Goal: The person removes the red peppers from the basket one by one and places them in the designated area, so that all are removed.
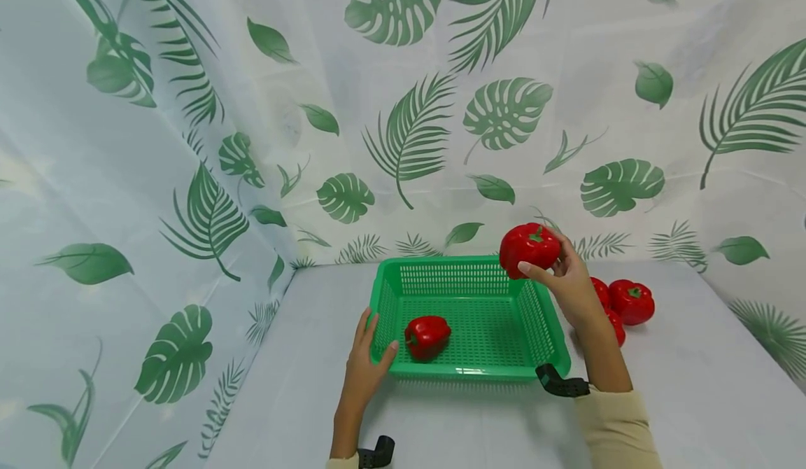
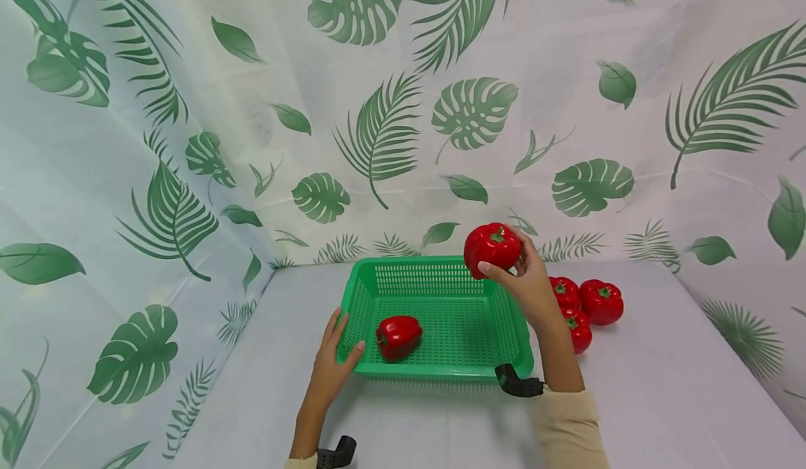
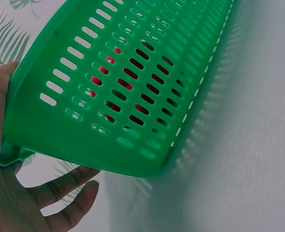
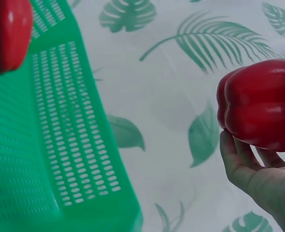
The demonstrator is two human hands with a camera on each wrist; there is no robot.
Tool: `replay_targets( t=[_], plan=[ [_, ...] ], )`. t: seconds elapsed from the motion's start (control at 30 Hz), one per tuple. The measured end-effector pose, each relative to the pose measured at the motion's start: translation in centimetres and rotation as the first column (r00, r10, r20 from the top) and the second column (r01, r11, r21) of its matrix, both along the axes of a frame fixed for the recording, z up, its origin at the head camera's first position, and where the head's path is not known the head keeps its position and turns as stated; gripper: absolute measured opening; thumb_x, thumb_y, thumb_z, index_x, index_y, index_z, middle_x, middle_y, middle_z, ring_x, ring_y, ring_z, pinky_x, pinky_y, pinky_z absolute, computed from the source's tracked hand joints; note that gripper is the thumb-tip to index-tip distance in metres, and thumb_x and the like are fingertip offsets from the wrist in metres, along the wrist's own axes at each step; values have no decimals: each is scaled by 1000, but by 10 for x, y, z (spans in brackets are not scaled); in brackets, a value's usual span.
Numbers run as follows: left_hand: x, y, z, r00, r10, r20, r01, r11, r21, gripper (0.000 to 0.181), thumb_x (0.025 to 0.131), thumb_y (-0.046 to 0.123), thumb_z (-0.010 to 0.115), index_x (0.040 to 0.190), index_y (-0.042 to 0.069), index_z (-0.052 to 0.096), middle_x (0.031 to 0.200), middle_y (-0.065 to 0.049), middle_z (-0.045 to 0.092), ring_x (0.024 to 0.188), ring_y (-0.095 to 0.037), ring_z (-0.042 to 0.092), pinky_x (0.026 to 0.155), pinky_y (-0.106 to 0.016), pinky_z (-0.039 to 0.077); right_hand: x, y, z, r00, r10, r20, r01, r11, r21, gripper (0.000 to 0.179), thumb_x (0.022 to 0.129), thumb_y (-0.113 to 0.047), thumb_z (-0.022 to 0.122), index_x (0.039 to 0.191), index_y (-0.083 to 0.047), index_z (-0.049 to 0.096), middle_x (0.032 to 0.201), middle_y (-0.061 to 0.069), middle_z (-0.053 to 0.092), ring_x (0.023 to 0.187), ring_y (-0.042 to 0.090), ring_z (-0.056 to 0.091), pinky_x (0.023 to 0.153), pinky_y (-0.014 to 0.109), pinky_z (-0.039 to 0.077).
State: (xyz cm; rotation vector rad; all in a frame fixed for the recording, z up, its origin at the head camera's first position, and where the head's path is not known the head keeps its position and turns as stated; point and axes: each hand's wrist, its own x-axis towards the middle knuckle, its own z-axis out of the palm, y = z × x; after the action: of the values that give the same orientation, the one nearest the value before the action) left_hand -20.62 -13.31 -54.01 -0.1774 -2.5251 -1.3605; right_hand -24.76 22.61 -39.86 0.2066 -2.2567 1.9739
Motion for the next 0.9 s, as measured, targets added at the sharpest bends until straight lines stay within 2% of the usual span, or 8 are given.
replay_targets(
  t=[0.27, 0.4, 0.57, 0.7, 0.8, 0.9],
  plan=[
    [-1, 0, 0, 999, 4, -33, -5, 1000, -20, 68, 94, 38, 63, 150, 7, 39, 162, -6, 24, 147, -34, 29, 107, -64, 35, 10, 28, 2, 998, -64, -3, 64, 998, 17, 84, 90, -17, 70, 155, -34, 19, 159, 5, 26, 145, 33, 24, 81, 9, 49],
    [-1, -1, 0, 1000, 3, -26, -4, 1000, -20, 68, 94, 39, 63, 150, 8, 38, 162, -7, 24, 147, -34, 28, 107, -63, 36, 17, 44, 1, 995, -102, -7, 102, 995, 16, 86, 90, -15, 70, 155, -34, 17, 160, 3, 24, 146, 30, 24, 79, 7, 48],
    [0, -2, 0, 1000, 1, -2, -1, 1000, -1, 70, 93, 41, 63, 151, 9, 38, 163, -2, 22, 149, -29, 26, 110, -61, 33, 22, 60, -2, 985, -170, -22, 171, 983, 71, 86, 91, -17, 70, 156, -34, 15, 160, 1, 25, 145, 23, 28, 77, 4, 47],
    [0, -1, 2, 1000, 3, -15, -3, 1000, 5, 68, 94, 36, 64, 150, 8, 38, 163, -3, 23, 148, -30, 26, 110, -61, 32, 24, 70, -6, 981, -192, -34, 193, 981, 4, 86, 90, -12, 70, 155, -33, 18, 157, 2, 26, 136, 15, 33, 75, 5, 48],
    [0, -1, 2, 1000, 1, -24, -1, 1000, 7, 67, 94, 34, 63, 150, 8, 38, 163, -5, 23, 148, -31, 26, 110, -61, 33, 26, 78, -10, 970, -242, -13, 242, 970, 9, 87, 90, -13, 70, 155, -36, 17, 160, 0, 23, 141, 18, 28, 72, 4, 48],
    [1, 0, 1, 1000, 3, -20, -3, 1000, 6, 67, 94, 36, 63, 151, 9, 38, 163, -4, 23, 148, -31, 26, 111, -60, 33, 28, 86, -15, 953, -302, 15, 299, 949, 103, 89, 90, -19, 70, 155, -37, 12, 163, -2, 18, 149, 26, 18, 70, 4, 47]
  ],
)
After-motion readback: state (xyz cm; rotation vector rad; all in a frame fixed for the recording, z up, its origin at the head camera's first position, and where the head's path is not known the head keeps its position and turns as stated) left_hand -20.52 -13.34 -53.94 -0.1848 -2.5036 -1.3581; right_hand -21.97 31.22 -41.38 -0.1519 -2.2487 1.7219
